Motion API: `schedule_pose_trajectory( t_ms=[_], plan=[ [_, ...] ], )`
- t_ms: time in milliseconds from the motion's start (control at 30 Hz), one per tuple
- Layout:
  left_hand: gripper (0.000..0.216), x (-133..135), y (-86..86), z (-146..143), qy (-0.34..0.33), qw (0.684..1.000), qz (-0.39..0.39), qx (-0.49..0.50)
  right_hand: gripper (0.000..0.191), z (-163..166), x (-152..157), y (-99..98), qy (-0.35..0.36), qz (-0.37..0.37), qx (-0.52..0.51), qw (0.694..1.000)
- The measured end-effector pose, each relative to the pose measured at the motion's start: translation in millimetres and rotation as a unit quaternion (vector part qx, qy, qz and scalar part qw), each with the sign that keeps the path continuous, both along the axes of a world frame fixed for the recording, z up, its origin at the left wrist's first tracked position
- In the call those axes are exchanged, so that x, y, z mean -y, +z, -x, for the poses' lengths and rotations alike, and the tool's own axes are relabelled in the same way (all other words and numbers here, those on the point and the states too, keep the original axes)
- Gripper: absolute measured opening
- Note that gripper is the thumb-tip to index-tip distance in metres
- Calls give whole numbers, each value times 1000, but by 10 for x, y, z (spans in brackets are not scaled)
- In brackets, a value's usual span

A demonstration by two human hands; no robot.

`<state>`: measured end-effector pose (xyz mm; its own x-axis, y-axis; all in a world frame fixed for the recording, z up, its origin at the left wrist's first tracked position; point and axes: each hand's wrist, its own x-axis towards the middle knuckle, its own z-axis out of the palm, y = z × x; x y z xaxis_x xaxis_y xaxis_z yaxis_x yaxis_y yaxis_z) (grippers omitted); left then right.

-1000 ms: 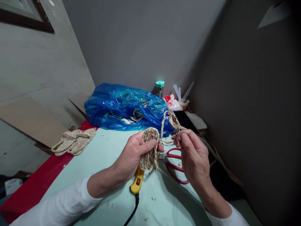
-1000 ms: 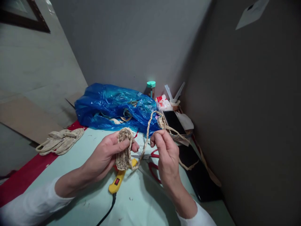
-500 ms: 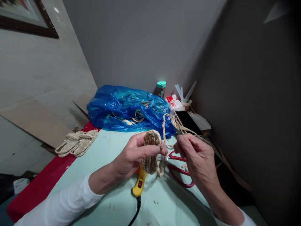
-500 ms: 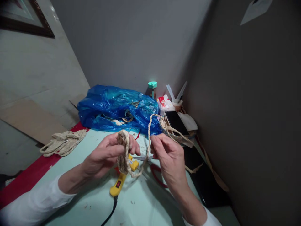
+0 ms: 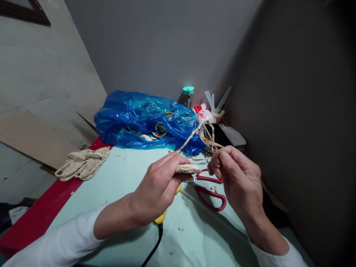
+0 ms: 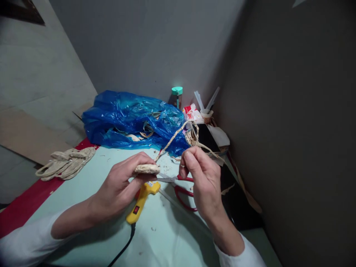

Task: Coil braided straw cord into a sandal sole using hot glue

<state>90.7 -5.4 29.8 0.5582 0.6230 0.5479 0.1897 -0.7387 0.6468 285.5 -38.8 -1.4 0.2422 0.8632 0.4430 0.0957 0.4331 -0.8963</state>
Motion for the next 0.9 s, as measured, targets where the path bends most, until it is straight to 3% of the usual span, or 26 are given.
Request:
schedule_pose_trajectory(
  t_ms=[167, 300, 333, 400, 600, 900],
  plan=[
    [26, -22, -25, 24, 17, 991, -129, -26, 48, 26, 7, 20, -21, -8, 53, 998],
    [29, -41, -30, 28, 10, 988, -147, -43, 11, 64, 52, 154, -7, -90, 109, 990],
    [29, -41, -23, 25, 4, 989, -143, -48, 13, 72, 66, 186, 2, -118, 121, 986],
    [25, -34, -1, 14, -4, 991, -120, -58, 22, 87, 89, 234, 31, -153, 143, 977],
    [19, 20, 24, -7, -34, 997, 22, -64, 39, 172, 94, 240, 133, -167, 214, 953],
    [16, 54, -15, -39, -59, 984, 167, -29, 32, 339, 116, 82, 56, -222, 215, 949]
  ],
)
